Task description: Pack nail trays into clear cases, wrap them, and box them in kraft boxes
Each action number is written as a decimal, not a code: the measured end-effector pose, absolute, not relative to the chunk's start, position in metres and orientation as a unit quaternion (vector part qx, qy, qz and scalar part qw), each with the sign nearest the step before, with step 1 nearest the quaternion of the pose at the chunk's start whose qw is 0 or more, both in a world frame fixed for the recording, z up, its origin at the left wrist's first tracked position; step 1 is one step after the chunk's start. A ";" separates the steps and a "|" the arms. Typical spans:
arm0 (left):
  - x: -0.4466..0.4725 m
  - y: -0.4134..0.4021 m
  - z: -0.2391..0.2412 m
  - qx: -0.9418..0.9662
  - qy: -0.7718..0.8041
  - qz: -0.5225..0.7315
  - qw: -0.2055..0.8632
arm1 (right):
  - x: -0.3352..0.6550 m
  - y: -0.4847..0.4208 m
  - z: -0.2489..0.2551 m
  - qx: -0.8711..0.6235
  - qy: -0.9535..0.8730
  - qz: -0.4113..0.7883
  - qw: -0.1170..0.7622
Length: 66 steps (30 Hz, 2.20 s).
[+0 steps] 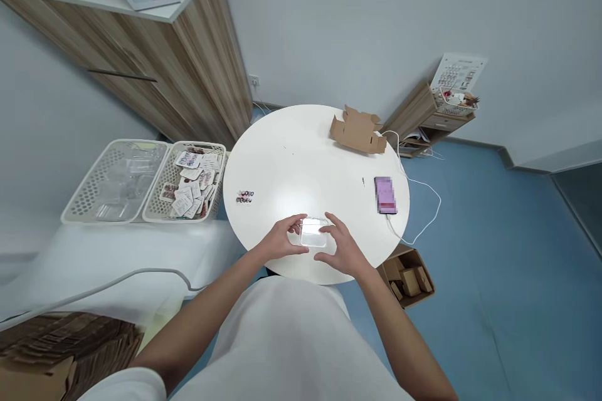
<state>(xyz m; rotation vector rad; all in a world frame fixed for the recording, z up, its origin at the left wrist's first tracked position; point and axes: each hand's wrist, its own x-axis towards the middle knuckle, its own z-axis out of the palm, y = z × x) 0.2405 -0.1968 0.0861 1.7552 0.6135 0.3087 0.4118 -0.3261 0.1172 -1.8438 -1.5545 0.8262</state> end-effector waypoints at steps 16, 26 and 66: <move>0.241 -0.205 0.079 0.725 0.248 0.166 0.621 | 0.420 -0.317 0.119 -0.653 -0.638 0.277 0.300; 0.248 -0.218 0.076 0.692 0.254 0.167 0.655 | 0.429 -0.321 0.122 -0.643 -0.646 0.264 0.315; 0.245 -0.209 0.096 0.455 0.318 0.126 0.822 | 0.430 -0.311 0.116 -0.623 -0.540 0.367 0.431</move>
